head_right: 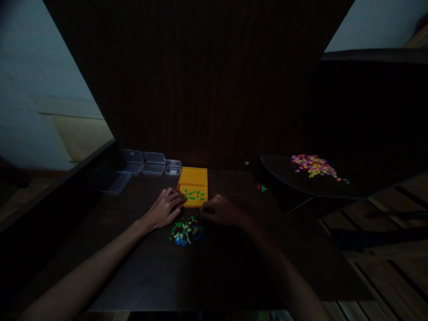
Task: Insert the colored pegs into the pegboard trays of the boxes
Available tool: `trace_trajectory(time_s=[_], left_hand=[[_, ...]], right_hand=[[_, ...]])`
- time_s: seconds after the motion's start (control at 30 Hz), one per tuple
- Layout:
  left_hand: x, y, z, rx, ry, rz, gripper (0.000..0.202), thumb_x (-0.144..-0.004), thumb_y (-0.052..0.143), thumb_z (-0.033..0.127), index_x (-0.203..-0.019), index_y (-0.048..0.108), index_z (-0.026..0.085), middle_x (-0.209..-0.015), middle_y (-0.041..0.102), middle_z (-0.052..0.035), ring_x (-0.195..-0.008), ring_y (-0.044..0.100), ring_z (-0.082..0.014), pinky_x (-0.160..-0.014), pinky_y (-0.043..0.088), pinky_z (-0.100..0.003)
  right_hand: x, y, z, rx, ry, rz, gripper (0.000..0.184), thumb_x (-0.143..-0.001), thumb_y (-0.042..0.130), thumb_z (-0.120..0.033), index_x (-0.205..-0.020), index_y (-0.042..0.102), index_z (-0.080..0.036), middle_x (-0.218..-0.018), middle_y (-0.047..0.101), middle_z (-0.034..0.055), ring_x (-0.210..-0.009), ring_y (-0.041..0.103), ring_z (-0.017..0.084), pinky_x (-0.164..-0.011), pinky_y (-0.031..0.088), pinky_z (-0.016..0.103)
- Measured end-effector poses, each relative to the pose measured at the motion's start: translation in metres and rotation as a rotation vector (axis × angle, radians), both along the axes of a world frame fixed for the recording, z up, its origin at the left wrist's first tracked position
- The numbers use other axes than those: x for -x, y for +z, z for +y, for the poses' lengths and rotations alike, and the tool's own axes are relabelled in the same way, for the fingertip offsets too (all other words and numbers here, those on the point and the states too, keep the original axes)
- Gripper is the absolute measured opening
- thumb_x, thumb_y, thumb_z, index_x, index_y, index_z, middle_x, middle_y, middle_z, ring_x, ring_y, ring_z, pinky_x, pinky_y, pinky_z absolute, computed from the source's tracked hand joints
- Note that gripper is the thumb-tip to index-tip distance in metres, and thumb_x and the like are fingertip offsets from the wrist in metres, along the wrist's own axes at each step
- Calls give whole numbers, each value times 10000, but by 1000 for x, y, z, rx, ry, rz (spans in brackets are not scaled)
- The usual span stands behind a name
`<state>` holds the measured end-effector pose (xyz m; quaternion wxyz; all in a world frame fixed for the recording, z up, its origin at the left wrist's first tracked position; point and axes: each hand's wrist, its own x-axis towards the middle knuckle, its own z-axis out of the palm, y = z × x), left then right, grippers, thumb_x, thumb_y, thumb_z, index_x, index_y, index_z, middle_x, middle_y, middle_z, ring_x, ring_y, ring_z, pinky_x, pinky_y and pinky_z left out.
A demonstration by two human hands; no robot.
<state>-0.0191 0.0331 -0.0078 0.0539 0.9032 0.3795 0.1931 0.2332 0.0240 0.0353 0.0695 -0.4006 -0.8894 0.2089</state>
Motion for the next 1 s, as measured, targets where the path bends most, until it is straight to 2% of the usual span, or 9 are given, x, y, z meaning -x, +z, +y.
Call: trace_trajectory(time_s=[0.17, 0.27, 0.43, 0.6, 0.77, 1.0], left_hand=[[0, 0, -2, -35, 2, 37, 323, -916, 442, 248, -1173, 615, 156, -1092, 652, -98, -1036, 463, -278, -917, 370, -471], [1, 1, -2, -54, 5, 58, 334, -916, 441, 245, -1195, 603, 158, -1105, 657, -94, -1042, 465, -277, -922, 364, -475], [1, 1, -1, -58, 3, 57, 300, -912, 443, 248, -1125, 639, 171, -1105, 648, -97, -1030, 473, -272, -888, 382, -458], [3, 1, -2, -51, -26, 51, 357, -910, 447, 259, -1220, 599, 169, -1145, 630, -100, -1025, 469, -273, -894, 385, -460], [1, 1, -3, -32, -42, 45, 329, -903, 461, 253, -1174, 632, 178, -1133, 643, -97, -1066, 473, -279, -907, 386, -464], [0, -1, -2, -39, -4, 15, 316, -923, 460, 278, -1161, 640, 175, -1112, 653, -99, -1047, 488, -271, -892, 398, -452]], right_hand=[[-5, -25, -10, -3, -6, 44, 208, -881, 573, -264, -1009, 730, -214, -925, 757, 32, -767, 681, 152, -737, 437, 243], [-1, -34, -11, -15, -26, 37, 213, -891, 568, -270, -1020, 726, -210, -945, 757, 42, -779, 693, 161, -725, 453, 244], [1, -43, -12, -96, -81, 63, 199, -889, 581, -273, -1010, 730, -216, -954, 757, 53, -807, 699, 170, -731, 471, 252], [-1, -47, -13, -88, -74, 169, 234, -891, 579, -263, -1079, 710, -217, -1002, 752, 54, -830, 706, 168, -755, 493, 256], [0, -50, -14, -57, -1, 252, 217, -898, 561, -230, -1043, 721, -207, -1015, 751, 49, -870, 712, 168, -799, 503, 261], [-2, -46, -15, -74, 8, 232, 164, -844, 597, -188, -935, 733, -196, -891, 759, 40, -745, 696, 145, -701, 480, 226]])
